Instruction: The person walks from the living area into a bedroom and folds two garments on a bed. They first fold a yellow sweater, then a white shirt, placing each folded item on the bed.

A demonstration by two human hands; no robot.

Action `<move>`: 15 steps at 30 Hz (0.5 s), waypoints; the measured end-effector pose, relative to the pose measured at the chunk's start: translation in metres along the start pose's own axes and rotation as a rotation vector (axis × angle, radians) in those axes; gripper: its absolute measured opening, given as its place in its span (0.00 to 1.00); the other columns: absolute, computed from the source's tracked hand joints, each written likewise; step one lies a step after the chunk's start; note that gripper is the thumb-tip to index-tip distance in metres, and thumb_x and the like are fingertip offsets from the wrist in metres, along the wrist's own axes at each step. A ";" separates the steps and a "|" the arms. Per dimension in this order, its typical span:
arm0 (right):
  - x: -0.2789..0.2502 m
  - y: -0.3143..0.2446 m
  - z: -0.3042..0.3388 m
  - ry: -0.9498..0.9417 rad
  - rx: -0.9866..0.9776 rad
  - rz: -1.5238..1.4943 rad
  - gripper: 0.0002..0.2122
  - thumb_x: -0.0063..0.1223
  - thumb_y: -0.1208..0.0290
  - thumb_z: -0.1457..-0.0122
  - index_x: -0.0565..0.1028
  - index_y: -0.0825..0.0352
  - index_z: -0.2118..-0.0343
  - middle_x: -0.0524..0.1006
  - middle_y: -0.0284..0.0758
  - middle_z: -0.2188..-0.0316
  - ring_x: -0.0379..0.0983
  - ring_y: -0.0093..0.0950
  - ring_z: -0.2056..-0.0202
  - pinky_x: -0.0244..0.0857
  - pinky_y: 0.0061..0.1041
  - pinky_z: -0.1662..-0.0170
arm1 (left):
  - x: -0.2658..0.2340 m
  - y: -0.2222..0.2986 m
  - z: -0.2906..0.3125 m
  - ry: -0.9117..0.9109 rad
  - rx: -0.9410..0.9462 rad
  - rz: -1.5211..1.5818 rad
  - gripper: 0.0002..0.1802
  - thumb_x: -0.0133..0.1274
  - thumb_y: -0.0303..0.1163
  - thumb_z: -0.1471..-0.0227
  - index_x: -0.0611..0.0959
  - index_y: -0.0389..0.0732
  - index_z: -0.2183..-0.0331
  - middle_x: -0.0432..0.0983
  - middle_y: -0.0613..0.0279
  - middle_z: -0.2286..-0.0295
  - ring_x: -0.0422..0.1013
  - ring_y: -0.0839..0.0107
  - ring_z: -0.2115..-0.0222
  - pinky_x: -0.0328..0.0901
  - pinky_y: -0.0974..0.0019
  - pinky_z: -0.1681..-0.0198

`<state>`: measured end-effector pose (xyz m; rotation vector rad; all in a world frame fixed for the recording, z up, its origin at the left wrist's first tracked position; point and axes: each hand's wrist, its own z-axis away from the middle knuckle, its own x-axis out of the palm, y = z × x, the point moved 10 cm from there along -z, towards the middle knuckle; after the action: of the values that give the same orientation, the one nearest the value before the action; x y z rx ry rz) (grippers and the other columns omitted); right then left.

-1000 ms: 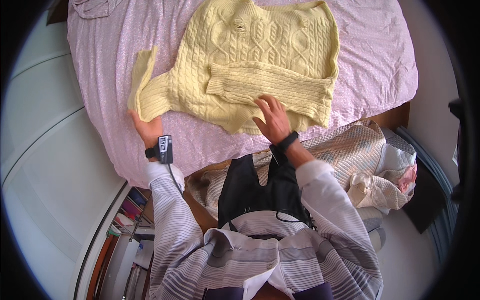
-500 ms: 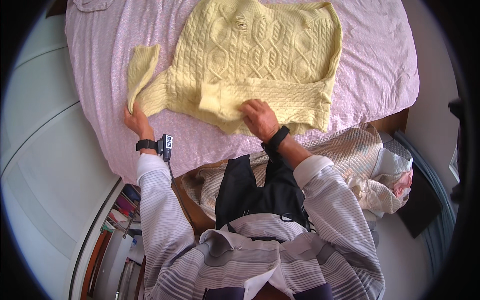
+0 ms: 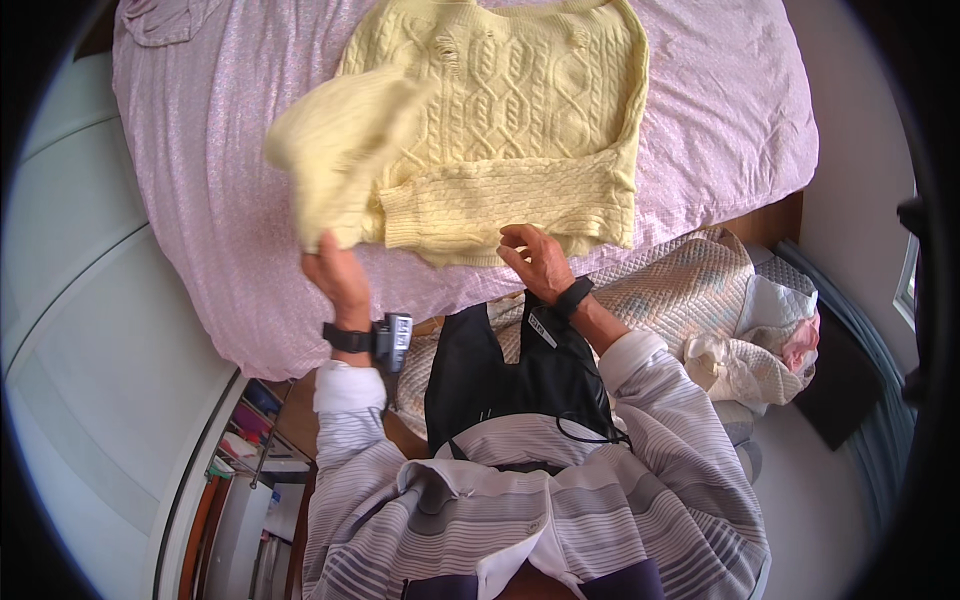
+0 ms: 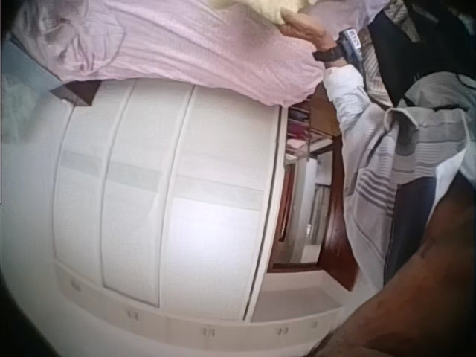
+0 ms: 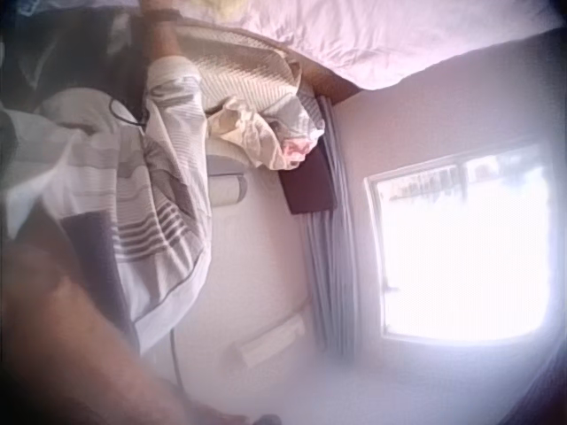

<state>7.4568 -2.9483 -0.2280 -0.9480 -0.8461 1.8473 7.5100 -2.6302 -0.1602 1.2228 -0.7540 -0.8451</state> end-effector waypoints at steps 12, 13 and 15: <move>-0.065 0.083 -0.014 0.303 0.081 -1.596 0.29 0.43 0.47 0.35 0.62 0.67 0.42 0.69 0.39 0.44 0.66 0.36 0.45 0.60 0.42 0.41 | 0.156 -0.078 0.138 -0.868 0.483 -0.917 0.37 0.51 0.21 0.59 0.72 0.46 0.43 0.62 0.54 0.41 0.57 0.55 0.39 0.48 0.46 0.37; -0.075 0.102 -0.013 0.481 0.238 -1.463 0.22 0.51 0.56 0.36 0.69 0.69 0.47 0.75 0.38 0.51 0.72 0.32 0.52 0.66 0.35 0.47 | 0.156 -0.080 0.138 -0.873 0.491 -0.965 0.37 0.53 0.21 0.59 0.73 0.46 0.43 0.62 0.54 0.40 0.57 0.55 0.39 0.48 0.45 0.37; -0.095 0.102 -0.004 0.544 0.256 -1.145 0.18 0.56 0.63 0.38 0.72 0.70 0.51 0.77 0.36 0.56 0.74 0.28 0.57 0.69 0.30 0.52 | 0.157 -0.082 0.140 -0.898 0.458 -0.967 0.37 0.58 0.24 0.60 0.73 0.46 0.44 0.61 0.52 0.40 0.56 0.54 0.39 0.48 0.44 0.37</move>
<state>7.4528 -3.0734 -0.2896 -0.5405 -0.5755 0.6358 7.4557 -2.8436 -0.2080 1.6346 -1.1024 -2.1958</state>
